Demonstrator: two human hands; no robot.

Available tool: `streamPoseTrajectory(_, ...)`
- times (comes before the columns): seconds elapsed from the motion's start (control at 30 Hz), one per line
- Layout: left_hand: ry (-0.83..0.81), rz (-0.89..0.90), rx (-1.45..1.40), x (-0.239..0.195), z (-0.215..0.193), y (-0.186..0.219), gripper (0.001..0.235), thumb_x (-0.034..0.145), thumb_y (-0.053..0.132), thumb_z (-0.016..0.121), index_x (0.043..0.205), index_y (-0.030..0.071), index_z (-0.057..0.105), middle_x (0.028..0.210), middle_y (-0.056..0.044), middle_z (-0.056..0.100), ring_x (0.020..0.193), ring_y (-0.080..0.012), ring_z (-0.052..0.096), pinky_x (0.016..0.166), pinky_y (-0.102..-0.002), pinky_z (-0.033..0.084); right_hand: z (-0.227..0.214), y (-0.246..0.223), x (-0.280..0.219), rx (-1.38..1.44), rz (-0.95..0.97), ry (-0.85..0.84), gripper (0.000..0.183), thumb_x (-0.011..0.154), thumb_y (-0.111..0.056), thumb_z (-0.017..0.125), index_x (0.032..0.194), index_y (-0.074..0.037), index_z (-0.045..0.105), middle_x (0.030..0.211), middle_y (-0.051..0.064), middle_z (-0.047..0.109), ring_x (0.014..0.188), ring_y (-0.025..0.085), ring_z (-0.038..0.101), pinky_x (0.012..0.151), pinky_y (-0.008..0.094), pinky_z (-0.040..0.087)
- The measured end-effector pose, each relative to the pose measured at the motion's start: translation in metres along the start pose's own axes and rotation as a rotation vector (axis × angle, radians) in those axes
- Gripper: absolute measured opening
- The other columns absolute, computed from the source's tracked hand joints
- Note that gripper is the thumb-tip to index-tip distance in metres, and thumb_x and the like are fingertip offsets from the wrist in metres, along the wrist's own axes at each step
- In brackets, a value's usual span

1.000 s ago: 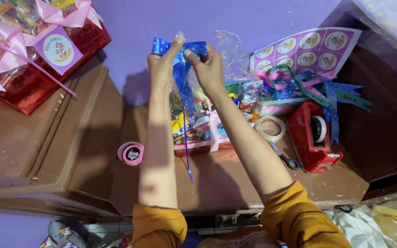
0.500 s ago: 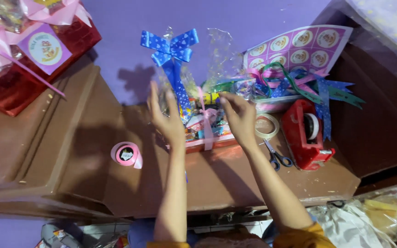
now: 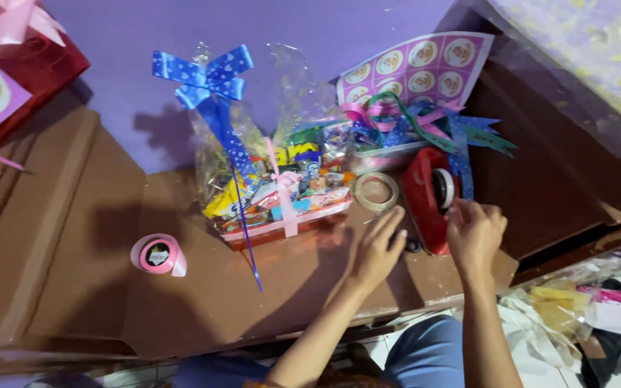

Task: Finalizing the decoration of a gift parcel by tying and adjusting a blue ribbon bow.

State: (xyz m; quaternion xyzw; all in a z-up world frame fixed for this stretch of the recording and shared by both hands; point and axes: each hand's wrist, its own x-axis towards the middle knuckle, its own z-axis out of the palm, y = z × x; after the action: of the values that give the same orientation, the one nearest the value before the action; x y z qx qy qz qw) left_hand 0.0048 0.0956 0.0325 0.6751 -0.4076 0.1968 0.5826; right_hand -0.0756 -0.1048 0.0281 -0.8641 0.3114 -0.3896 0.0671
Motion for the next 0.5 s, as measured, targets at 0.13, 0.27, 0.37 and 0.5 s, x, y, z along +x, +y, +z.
streamPoseTrajectory(0.13,-0.150,0.050,-0.012,-0.005,0.048,-0.009,0.049,0.095,0.014,0.070,0.142,0.007,0.061,0.140,-0.016,0.063,0.129,-0.0309,0.061,0.109,-0.039,0.050,-0.018,0.019,0.001,0.037,0.225,-0.267,0.035,0.095,-0.037,0.076,0.118,-0.012,0.079,0.108,0.021,0.063,0.103,0.050,0.063,0.095,0.053,0.051)
streamPoseTrajectory(0.27,-0.320,0.003,0.015,-0.010,0.082,-0.016,0.054,0.097,0.016,0.065,0.149,0.010,0.053,0.148,-0.012,0.057,0.136,-0.0290,0.056,0.112,-0.039,0.047,-0.008,0.040,0.009,0.028,0.354,-0.481,0.039,0.094,-0.049,0.072,0.118,-0.019,0.079,0.100,0.019,0.068,0.096,0.048,0.070,0.088,0.056,0.055)
streamPoseTrajectory(0.37,-0.447,-0.055,0.059,-0.015,0.104,-0.023,0.061,0.093,0.010,0.061,0.153,0.020,0.049,0.151,-0.002,0.054,0.140,-0.0228,0.052,0.115,-0.036,0.047,-0.002,0.046,0.021,0.050,0.383,-0.547,0.032,0.093,-0.049,0.071,0.111,-0.025,0.080,0.084,0.012,0.072,0.088,0.040,0.074,0.083,0.053,0.058)
streamPoseTrajectory(0.5,-0.544,-0.080,0.030,-0.006,0.108,-0.015,0.052,0.098,0.016,0.060,0.149,0.012,0.052,0.146,-0.010,0.057,0.135,-0.0309,0.056,0.109,-0.041,0.053,-0.001,0.044,0.035,0.018,0.443,-0.679,0.027,0.091,-0.035,0.065,0.111,-0.026,0.081,0.079,0.009,0.078,0.091,0.034,0.077,0.084,0.051,0.059)
